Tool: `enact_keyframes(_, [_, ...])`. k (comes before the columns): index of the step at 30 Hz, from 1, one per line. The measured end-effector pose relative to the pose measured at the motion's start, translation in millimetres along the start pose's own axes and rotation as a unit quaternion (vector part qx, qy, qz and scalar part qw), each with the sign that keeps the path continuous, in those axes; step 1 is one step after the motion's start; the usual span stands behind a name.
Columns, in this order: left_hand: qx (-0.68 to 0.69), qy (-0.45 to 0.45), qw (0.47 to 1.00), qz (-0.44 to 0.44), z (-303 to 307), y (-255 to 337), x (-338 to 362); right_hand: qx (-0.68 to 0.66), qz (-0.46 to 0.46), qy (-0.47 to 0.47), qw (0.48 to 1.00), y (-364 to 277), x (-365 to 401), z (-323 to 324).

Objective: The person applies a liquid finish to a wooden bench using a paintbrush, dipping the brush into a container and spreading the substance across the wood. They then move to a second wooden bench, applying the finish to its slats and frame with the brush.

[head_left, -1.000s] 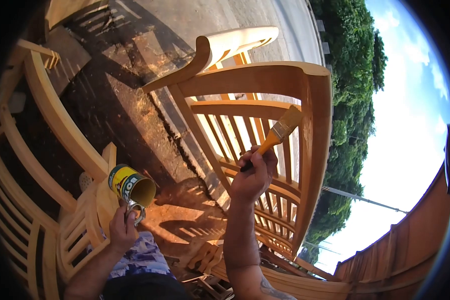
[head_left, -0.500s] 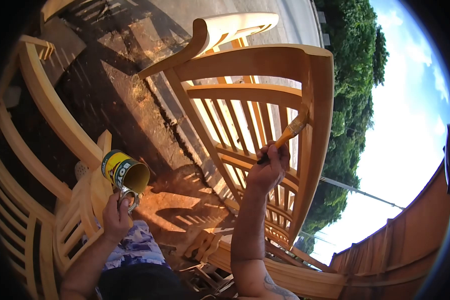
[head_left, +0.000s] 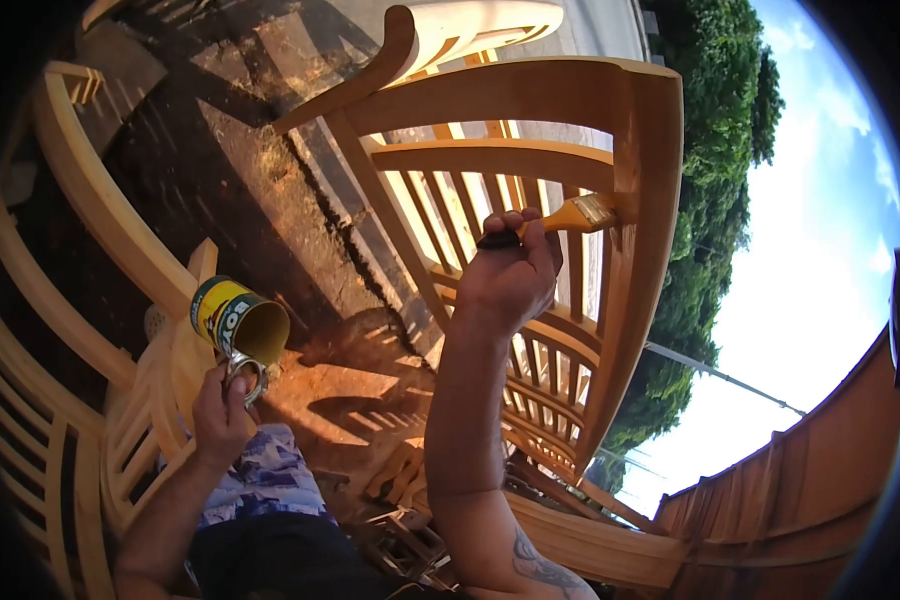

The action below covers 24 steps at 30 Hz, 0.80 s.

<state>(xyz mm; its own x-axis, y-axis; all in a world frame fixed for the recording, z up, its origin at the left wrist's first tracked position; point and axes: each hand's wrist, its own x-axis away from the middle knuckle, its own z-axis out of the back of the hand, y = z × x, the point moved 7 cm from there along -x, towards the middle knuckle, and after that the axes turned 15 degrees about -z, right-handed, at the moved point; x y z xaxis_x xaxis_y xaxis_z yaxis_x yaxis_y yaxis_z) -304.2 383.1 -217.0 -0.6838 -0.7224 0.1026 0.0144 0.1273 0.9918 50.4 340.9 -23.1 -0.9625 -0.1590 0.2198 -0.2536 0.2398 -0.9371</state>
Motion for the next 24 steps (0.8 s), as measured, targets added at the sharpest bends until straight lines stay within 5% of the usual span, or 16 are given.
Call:
enact_keyframes(4, [-0.028, 0.007, 0.998, -0.052, -1, 3, -2, 0.096, 0.014, -0.019, 0.995, 16, 5, -30])
enact_keyframes(6, [0.020, -0.003, 1.000, 0.013, -2, 6, -3, 0.134, -0.001, -0.022, 0.991, 15, 18, -19])
enact_keyframes(15, [0.019, -0.017, 0.999, 0.032, -3, -9, 5, 0.164, 0.072, 0.161, 0.971, -67, 35, 179])
enact_keyframes(22, [0.009, -0.026, 0.999, 0.026, -3, -7, 3, -0.027, 0.009, 0.245, 0.969, -39, 57, 227])
enact_keyframes(24, [-0.001, -0.022, 0.999, 0.028, -2, -8, 4, -0.020, 0.015, 0.183, 0.983, -41, 50, 198])
